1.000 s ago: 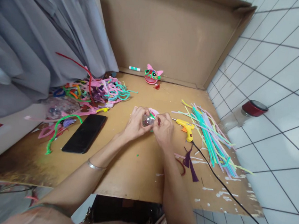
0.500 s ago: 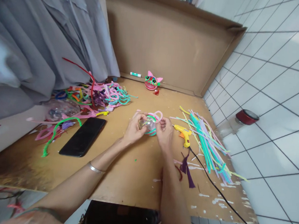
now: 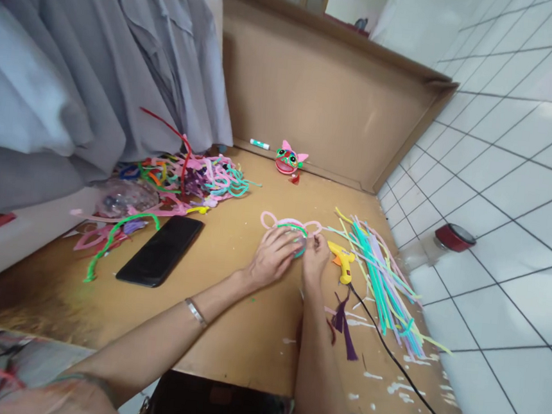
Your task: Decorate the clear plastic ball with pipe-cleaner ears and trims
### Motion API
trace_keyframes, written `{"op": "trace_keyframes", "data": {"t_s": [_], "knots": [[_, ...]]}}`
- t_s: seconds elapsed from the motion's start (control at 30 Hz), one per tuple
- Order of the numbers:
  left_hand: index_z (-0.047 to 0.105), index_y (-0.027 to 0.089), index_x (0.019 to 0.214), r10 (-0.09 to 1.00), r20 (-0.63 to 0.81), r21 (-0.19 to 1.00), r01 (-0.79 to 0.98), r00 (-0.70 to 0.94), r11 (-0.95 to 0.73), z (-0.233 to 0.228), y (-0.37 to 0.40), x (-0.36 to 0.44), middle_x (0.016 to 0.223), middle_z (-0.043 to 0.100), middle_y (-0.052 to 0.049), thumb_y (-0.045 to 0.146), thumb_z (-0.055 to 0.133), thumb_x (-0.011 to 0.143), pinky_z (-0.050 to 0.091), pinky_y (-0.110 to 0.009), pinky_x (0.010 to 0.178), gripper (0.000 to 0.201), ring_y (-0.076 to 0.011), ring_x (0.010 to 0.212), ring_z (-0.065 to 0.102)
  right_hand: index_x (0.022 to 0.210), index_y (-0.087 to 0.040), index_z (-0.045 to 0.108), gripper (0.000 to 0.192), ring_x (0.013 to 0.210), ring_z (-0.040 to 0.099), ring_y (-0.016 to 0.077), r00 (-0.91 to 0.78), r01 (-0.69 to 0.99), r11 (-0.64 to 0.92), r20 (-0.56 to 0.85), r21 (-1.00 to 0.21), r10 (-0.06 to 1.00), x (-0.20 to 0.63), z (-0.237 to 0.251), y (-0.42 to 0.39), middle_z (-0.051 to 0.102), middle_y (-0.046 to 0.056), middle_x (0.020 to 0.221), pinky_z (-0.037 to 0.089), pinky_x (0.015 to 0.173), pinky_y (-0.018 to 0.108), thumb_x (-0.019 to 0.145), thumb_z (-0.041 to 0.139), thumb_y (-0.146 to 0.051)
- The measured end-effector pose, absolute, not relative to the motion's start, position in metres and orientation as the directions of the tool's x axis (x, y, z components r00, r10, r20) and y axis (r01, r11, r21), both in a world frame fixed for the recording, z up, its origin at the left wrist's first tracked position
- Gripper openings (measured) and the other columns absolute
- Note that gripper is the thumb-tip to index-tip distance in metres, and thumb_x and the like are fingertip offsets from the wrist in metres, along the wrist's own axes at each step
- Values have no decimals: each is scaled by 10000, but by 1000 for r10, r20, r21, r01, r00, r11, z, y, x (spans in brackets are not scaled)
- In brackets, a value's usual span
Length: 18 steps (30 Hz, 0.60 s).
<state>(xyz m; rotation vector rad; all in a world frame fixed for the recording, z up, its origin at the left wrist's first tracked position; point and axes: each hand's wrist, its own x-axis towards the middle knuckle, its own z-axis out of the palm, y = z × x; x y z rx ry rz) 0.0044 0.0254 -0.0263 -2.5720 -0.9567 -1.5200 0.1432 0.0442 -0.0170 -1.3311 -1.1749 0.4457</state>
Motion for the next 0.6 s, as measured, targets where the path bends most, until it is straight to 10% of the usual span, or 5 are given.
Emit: {"op": "trace_keyframes", "data": {"t_s": [0.6], "knots": [[619,168,1153,507,793,346,437,336,-830,-25,22,5,1303,596,-128,88,428,820,310,-567,1130,392,-296,1345,400,777,-187,631,236,691,559,134,411,-80,229,177,-970,895,130,-26,49,654,-17,766,471,718,279,592,683,-324]]}}
